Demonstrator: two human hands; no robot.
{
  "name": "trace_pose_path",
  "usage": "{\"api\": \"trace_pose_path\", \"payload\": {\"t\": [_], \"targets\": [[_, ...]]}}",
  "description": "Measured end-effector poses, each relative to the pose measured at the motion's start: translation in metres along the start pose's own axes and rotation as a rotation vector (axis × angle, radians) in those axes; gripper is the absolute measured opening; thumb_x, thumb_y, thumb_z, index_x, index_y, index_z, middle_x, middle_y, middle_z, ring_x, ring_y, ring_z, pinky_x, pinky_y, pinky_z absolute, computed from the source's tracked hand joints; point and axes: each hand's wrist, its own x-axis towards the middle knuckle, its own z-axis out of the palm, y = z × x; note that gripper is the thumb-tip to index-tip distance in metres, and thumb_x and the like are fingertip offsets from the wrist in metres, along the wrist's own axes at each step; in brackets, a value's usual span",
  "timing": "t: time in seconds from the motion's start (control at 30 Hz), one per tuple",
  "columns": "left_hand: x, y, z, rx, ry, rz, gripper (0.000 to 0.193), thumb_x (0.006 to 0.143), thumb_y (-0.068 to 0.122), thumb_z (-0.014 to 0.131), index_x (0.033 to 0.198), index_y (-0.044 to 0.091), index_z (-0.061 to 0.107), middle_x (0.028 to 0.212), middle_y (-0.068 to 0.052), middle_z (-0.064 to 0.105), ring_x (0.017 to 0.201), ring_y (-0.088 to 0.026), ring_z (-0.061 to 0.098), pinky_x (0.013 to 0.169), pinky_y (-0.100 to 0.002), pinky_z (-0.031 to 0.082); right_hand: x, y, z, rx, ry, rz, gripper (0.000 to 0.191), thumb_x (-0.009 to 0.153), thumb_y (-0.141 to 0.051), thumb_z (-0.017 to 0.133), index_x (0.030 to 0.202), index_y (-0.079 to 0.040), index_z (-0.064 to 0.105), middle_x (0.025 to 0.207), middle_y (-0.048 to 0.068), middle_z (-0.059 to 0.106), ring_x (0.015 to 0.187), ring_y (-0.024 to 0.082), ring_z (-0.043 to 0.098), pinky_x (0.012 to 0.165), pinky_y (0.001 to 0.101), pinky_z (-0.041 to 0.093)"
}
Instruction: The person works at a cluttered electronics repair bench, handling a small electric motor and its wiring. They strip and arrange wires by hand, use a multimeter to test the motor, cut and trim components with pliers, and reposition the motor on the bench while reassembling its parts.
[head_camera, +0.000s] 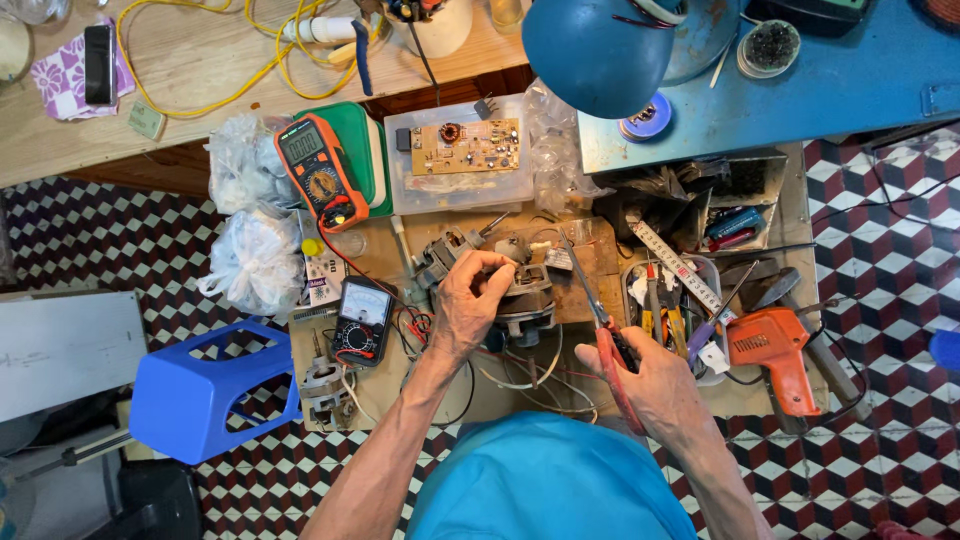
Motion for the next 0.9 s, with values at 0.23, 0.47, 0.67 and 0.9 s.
{"api": "trace_pose_path", "payload": {"t": [0.23,0.47,0.67,0.9], "targets": [[0.005,-0.006,0.014,-0.038,0.062,-0.042,0.012,0.094,0.017,0.070,0.097,0.006,0.074,0.089,0.000,0.069,0.072,-0.006,0.061,0.067,-0.024,0.050,0.032,0.019,-0.012,-0.023,-0.049,0.006,0.056,0.079,-0.059,0.070,0.108,-0.011,0.070,0.075,0.017,0.074,0.070,0.026,0.071,0.067,0.0417,0.053],[0.004,0.002,0.012,0.051,0.080,-0.035,0.015,0.097,0.020,0.069,0.103,0.006,0.072,0.088,-0.002,0.073,0.076,-0.009,0.067,0.069,-0.026,0.055,0.050,0.020,-0.017,-0.053,-0.135,0.086,0.059,0.080,-0.061,0.068,0.112,-0.010,0.068,0.075,0.018,0.075,0.074,0.028,0.076,0.071,0.0425,0.055],[0.006,0.000,0.003,0.069,0.069,-0.042,0.018,0.099,0.023,0.068,0.105,0.006,0.071,0.087,-0.003,0.075,0.079,-0.010,0.071,0.072,-0.027,0.057,0.057,0.018,-0.020,-0.058,-0.098,0.036,0.061,0.081,-0.060,0.068,0.112,-0.008,0.068,0.075,0.020,0.074,0.071,0.029,0.073,0.069,0.0424,0.053],[0.005,-0.002,-0.005,0.072,0.044,-0.097,0.019,0.098,0.024,0.070,0.106,0.007,0.073,0.085,-0.005,0.075,0.077,-0.011,0.068,0.071,-0.028,0.057,0.061,0.012,-0.012,-0.061,-0.103,0.090,0.060,0.080,-0.059,0.069,0.110,-0.007,0.069,0.073,0.020,0.073,0.068,0.028,0.071,0.065,0.0419,0.053]]}}
